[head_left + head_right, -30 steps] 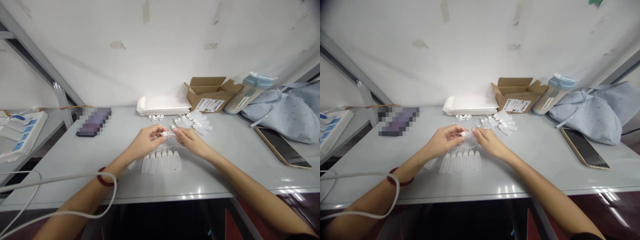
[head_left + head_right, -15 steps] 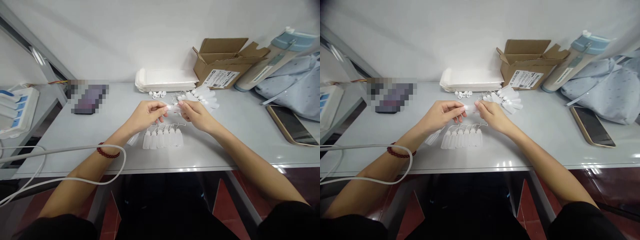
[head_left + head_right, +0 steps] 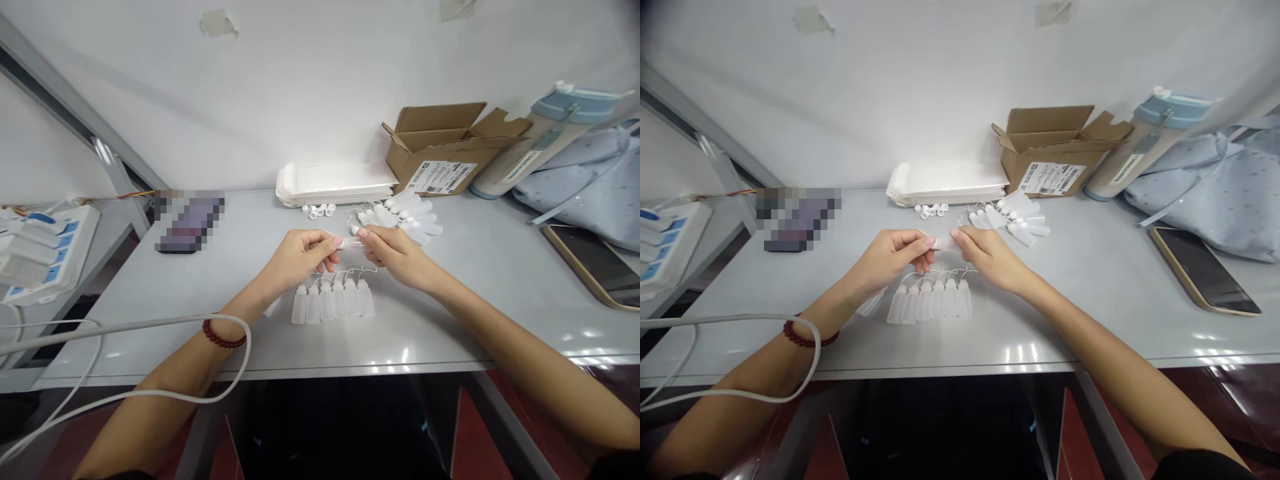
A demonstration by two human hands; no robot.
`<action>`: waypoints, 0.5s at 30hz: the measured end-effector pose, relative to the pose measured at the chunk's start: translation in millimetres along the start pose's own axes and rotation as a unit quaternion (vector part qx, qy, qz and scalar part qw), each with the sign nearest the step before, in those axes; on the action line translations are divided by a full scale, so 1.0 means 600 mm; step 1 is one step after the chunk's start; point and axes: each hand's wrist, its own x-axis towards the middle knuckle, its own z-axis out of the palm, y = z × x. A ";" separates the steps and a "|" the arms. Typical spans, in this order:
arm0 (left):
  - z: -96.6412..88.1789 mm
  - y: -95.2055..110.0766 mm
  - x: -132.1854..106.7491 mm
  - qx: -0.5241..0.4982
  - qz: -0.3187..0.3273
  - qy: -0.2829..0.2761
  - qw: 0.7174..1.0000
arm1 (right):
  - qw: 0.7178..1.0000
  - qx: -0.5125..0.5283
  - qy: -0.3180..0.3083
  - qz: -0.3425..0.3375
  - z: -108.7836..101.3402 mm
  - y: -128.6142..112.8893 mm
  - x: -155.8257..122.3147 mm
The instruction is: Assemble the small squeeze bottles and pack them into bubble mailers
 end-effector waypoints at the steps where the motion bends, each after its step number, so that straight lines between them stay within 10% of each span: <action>1: 0.001 0.001 0.000 -0.007 -0.004 0.005 1.000 | 1.000 0.002 0.001 0.002 0.000 -0.001 -0.001; 15: 0.000 0.005 -0.003 0.005 0.004 0.029 1.000 | 0.995 -0.085 0.037 -0.038 0.003 0.001 -0.003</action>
